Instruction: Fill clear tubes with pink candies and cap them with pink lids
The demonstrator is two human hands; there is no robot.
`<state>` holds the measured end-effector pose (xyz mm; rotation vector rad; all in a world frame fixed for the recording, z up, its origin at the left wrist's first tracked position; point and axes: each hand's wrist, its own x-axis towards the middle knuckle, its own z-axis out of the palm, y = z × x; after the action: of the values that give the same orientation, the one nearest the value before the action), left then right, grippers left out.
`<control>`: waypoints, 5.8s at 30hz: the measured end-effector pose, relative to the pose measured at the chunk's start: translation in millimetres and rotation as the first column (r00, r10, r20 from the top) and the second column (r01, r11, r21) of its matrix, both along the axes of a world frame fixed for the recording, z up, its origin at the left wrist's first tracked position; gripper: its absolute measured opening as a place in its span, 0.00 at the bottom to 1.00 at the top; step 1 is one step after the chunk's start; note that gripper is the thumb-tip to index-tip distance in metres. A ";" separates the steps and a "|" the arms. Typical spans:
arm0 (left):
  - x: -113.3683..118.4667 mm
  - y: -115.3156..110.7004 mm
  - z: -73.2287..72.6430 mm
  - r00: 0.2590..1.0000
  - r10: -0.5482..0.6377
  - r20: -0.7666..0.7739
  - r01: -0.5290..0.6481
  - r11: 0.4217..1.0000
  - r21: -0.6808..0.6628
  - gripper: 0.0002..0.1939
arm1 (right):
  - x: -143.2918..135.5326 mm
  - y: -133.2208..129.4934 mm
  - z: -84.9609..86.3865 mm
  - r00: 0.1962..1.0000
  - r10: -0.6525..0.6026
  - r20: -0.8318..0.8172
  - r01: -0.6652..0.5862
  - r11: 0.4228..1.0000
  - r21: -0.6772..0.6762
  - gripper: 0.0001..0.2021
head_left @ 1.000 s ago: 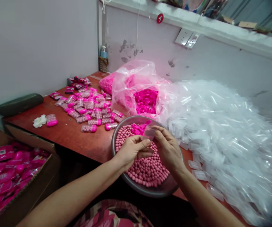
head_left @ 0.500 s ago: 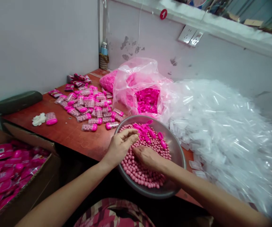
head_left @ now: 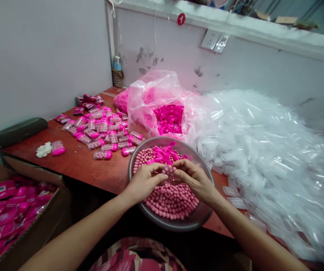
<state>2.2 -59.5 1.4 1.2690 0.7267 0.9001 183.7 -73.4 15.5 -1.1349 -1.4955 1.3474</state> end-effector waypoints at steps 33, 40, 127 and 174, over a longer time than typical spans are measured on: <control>7.6 1.6 4.9 0.994 0.038 0.098 -0.012 0.967 -0.253 0.13 | 45.9 55.6 -6.3 0.082 -0.265 0.961 0.019 0.964 0.264 0.11; 7.9 3.0 5.6 0.981 0.113 0.159 -0.062 0.954 -0.292 0.14 | 38.5 46.0 1.2 0.410 -0.184 0.893 -0.078 0.969 0.236 0.14; -27.4 90.1 49.8 0.694 0.720 -0.013 -0.633 0.618 0.465 0.24 | 105.3 -46.3 6.1 0.635 -0.498 0.590 0.430 0.863 0.265 0.18; -21.8 20.8 -14.7 0.885 0.458 -0.082 -0.399 0.837 0.374 0.14 | -41.1 33.6 -38.6 0.355 0.155 0.922 -0.561 0.824 0.077 0.05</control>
<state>-19.7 -38.7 -13.3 1.5376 1.0494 1.3470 142.6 -39.8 -23.1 -1.3574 -2.8243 0.5327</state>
